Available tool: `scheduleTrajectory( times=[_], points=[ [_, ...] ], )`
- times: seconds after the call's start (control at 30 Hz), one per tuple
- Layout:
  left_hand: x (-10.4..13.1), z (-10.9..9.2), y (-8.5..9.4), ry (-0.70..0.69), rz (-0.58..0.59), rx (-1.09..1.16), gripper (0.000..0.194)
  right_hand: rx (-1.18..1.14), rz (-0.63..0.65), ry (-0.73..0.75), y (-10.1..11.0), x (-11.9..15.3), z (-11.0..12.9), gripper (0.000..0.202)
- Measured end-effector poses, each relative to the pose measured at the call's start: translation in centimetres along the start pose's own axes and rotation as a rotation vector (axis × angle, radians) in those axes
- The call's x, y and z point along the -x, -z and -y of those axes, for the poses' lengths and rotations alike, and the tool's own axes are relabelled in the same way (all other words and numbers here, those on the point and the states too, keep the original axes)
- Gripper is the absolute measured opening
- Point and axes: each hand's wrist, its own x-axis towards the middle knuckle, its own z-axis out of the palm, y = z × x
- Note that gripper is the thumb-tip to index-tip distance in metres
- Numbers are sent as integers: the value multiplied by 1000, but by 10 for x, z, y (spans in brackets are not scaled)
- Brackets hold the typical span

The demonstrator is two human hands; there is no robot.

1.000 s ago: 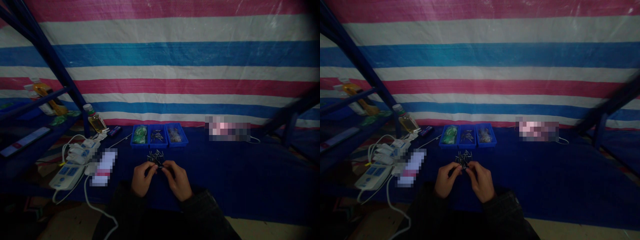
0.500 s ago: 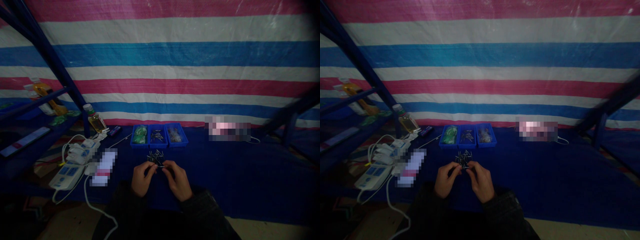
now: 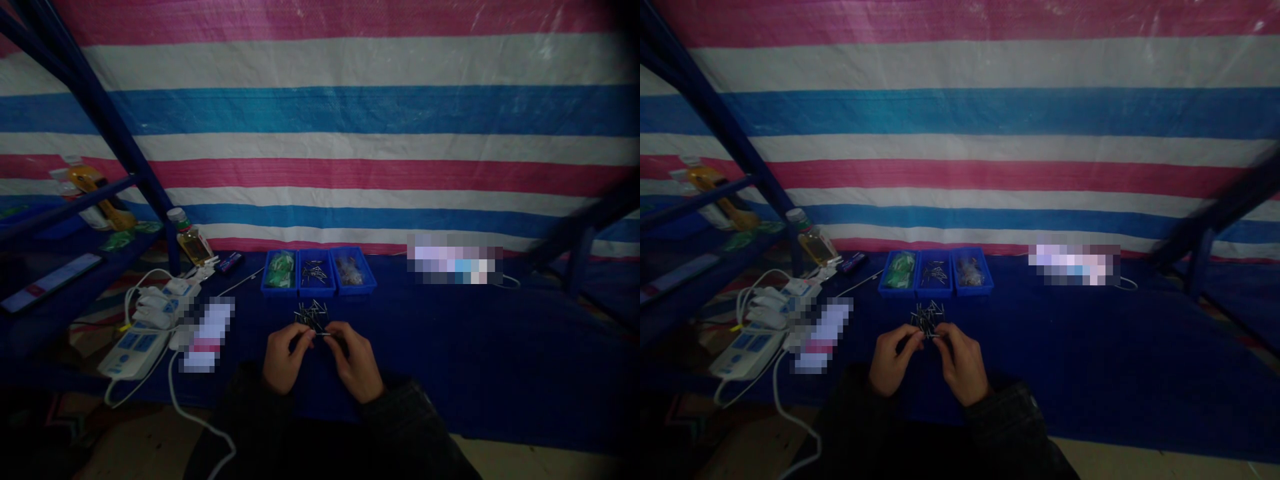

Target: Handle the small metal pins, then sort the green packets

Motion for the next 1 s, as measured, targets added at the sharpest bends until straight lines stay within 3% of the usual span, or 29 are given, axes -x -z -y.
scheduleTrajectory(
  times=[0.33, 0.63, 0.83, 1.0],
  points=[
    [0, -2, 1, 2, 0, -2, 24, -1, -2, -11, 0, -1, 2, 8],
    [0, -3, 1, -10, 19, 15, 27, 62, -9, 7, 2, -1, 3, 17],
    [0, -2, 1, 7, 9, -8, 27, 27, -23, 19, 0, 0, 1, 10],
    [1, -3, 2, -11, 16, -17, 27, 78, -2, 4, 3, -2, 4, 18]
  ],
)
